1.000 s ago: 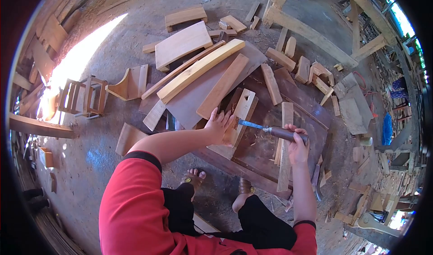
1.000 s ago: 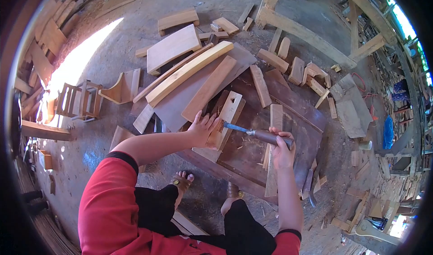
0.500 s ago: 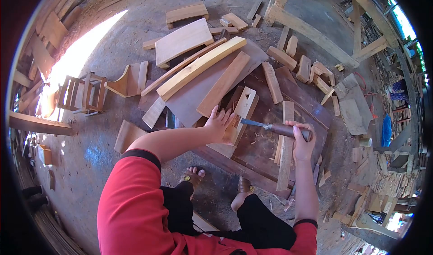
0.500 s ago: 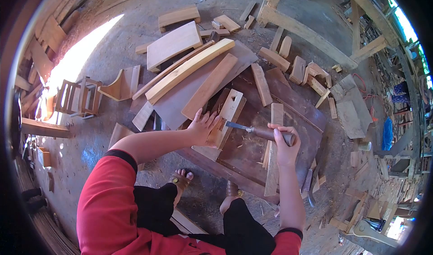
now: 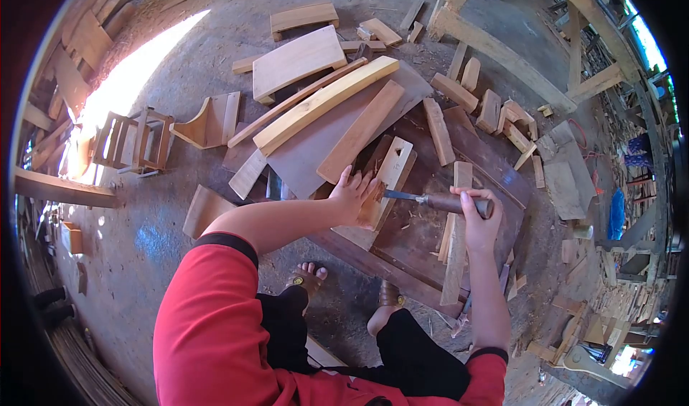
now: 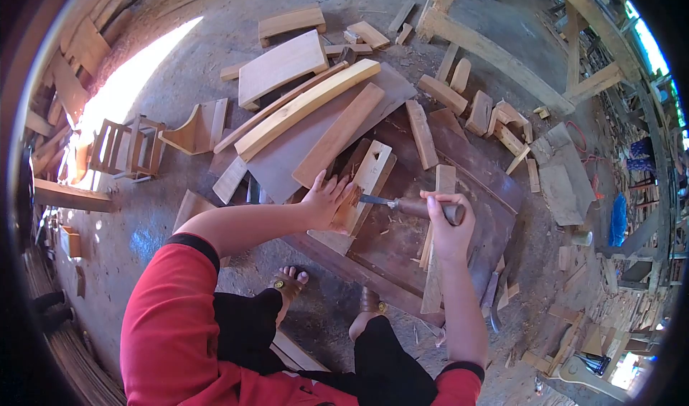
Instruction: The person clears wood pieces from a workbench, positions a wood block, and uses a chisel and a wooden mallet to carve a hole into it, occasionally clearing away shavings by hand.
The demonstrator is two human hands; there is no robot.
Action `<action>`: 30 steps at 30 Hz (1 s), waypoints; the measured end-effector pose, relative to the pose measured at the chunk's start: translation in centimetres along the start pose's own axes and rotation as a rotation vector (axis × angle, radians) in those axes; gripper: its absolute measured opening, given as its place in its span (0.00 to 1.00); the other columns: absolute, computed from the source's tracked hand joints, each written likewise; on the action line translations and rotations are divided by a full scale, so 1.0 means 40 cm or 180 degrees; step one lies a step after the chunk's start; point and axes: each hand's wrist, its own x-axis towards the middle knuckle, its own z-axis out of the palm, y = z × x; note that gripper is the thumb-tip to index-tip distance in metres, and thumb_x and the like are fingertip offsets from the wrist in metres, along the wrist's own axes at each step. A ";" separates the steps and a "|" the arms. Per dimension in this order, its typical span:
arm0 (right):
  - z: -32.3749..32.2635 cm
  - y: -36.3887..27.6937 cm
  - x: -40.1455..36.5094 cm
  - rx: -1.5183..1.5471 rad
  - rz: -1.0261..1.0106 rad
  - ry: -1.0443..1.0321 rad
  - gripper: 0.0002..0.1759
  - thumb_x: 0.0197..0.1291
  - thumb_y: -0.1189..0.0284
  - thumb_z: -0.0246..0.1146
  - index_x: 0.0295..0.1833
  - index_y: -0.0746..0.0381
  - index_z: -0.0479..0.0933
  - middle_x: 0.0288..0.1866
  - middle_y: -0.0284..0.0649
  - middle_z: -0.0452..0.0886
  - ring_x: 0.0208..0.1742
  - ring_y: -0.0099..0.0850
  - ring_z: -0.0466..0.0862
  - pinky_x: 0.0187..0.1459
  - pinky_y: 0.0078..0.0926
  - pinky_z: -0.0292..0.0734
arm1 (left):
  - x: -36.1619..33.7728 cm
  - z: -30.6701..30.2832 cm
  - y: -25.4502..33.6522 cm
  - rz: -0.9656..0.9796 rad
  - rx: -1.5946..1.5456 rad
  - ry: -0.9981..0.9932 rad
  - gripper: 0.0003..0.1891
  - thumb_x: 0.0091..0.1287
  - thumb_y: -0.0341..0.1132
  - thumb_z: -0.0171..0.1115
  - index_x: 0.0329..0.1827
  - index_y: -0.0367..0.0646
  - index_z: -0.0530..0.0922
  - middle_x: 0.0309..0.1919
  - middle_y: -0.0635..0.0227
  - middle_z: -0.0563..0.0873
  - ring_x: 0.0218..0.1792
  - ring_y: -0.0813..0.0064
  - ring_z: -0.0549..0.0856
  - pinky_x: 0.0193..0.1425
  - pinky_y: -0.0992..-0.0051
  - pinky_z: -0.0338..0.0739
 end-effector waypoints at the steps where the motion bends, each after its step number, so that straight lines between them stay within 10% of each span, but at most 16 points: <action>1: 0.012 -0.008 0.002 0.0006 0.0000 0.0001 0.04 0.58 0.79 0.60 0.35 0.65 0.71 0.39 0.46 0.82 0.45 0.34 0.82 0.52 0.31 0.74 | -0.001 0.000 -0.001 0.0007 0.0030 0.0048 0.58 0.53 0.76 0.40 0.72 0.37 0.38 0.71 0.53 0.49 0.71 0.55 0.52 0.71 0.46 0.33; 20: 0.202 -0.075 0.003 -0.1520 -0.0673 0.0076 0.15 0.50 0.70 0.71 0.33 0.63 0.70 0.25 0.38 0.80 0.27 0.25 0.81 0.31 0.24 0.75 | 0.001 -0.005 0.007 -0.0062 0.0012 -0.0057 0.59 0.51 0.77 0.42 0.73 0.37 0.37 0.72 0.54 0.47 0.72 0.55 0.51 0.71 0.48 0.31; 30: 0.233 -0.053 0.035 -0.1870 -0.0491 0.0122 0.22 0.49 0.56 0.70 0.31 0.60 0.68 0.22 0.42 0.77 0.27 0.46 0.80 0.29 0.39 0.73 | -0.011 -0.027 0.007 -0.0023 -0.0368 0.0302 0.55 0.53 0.70 0.52 0.71 0.35 0.46 0.70 0.51 0.54 0.71 0.53 0.52 0.71 0.46 0.33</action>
